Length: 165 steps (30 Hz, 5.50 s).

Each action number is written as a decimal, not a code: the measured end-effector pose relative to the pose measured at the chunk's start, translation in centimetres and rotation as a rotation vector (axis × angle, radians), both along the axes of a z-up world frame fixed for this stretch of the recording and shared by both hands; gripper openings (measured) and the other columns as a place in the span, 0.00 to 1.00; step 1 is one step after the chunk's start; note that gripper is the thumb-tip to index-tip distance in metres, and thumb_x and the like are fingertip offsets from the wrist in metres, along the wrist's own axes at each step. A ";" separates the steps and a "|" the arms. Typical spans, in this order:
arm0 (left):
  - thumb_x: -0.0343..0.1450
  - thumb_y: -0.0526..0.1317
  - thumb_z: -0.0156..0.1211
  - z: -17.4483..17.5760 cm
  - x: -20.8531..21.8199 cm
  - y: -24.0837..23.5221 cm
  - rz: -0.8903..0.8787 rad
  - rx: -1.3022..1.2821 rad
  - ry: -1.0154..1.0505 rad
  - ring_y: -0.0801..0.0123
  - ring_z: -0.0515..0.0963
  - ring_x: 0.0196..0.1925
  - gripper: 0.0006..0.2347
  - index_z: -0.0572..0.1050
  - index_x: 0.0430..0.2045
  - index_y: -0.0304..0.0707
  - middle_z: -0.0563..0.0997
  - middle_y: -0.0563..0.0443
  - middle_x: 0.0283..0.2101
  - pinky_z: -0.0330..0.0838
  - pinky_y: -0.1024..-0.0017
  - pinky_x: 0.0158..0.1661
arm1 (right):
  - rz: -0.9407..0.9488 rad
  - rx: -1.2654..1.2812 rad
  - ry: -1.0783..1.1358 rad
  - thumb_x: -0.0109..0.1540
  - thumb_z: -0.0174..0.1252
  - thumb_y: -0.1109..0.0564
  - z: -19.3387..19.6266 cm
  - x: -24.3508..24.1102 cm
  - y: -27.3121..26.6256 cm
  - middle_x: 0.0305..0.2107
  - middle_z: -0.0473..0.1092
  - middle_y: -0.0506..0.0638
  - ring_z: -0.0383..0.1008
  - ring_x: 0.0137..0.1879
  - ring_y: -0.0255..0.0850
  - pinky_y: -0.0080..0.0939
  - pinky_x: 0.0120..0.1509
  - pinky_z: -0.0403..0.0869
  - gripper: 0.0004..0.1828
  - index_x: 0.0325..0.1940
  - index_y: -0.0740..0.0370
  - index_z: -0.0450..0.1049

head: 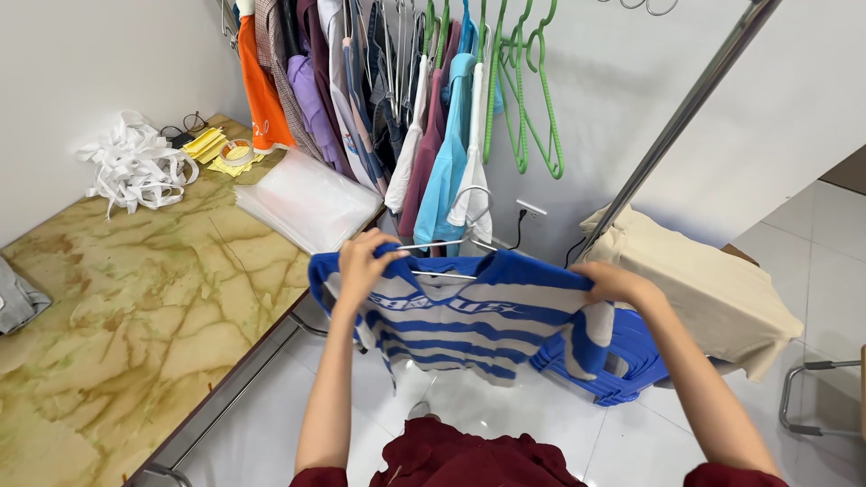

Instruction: The person picks up folded clothes from a table, unfolds them, and places them on hangers. They then hang the clothes on a metal clothing rack. The person handles a blue and white striped shirt, a white patterned shirt, a gray shirt, a black shirt, and an orange shirt.

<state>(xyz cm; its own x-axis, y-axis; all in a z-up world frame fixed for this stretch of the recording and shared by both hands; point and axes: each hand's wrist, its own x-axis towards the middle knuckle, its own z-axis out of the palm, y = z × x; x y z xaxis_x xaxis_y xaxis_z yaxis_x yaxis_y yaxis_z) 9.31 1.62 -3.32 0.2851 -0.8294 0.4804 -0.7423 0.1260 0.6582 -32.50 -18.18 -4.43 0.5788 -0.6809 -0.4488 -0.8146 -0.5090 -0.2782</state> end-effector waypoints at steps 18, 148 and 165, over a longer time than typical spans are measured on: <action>0.61 0.44 0.76 1.0 -2.6 -0.6 -0.119 0.017 0.149 0.65 0.80 0.33 0.06 0.83 0.26 0.53 0.79 0.57 0.25 0.67 0.74 0.40 | -0.092 0.255 -0.637 0.61 0.66 0.53 3.0 -0.6 4.6 0.16 0.72 0.43 0.68 0.27 0.34 0.36 0.36 0.69 0.13 0.24 0.58 0.79; 0.73 0.48 0.61 -20.1 67.8 35.8 1.043 -0.155 0.895 0.55 0.83 0.44 0.14 0.76 0.45 0.39 0.80 0.37 0.46 0.76 0.61 0.42 | -0.004 0.838 -0.999 0.66 0.57 0.60 -1.5 92.5 35.1 0.36 0.70 0.47 0.72 0.44 0.34 0.31 0.46 0.69 0.08 0.49 0.59 0.75; 0.74 0.42 0.46 -20.3 79.1 29.9 1.429 0.021 0.739 0.32 0.79 0.53 0.19 0.61 0.56 0.28 0.78 0.21 0.50 0.75 0.42 0.49 | -0.190 1.086 -0.798 0.65 0.58 0.58 -11.2 100.0 29.8 0.38 0.69 0.46 0.72 0.45 0.36 0.34 0.47 0.68 0.10 0.51 0.58 0.73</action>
<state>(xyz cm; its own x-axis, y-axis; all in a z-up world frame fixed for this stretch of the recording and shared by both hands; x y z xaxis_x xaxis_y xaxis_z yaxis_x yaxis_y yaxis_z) 88.43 31.50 -23.59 0.9464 0.3022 -0.1143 0.2272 -0.3710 0.9004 67.52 11.64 -15.59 0.8688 -0.2993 -0.3946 -0.2768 0.3673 -0.8880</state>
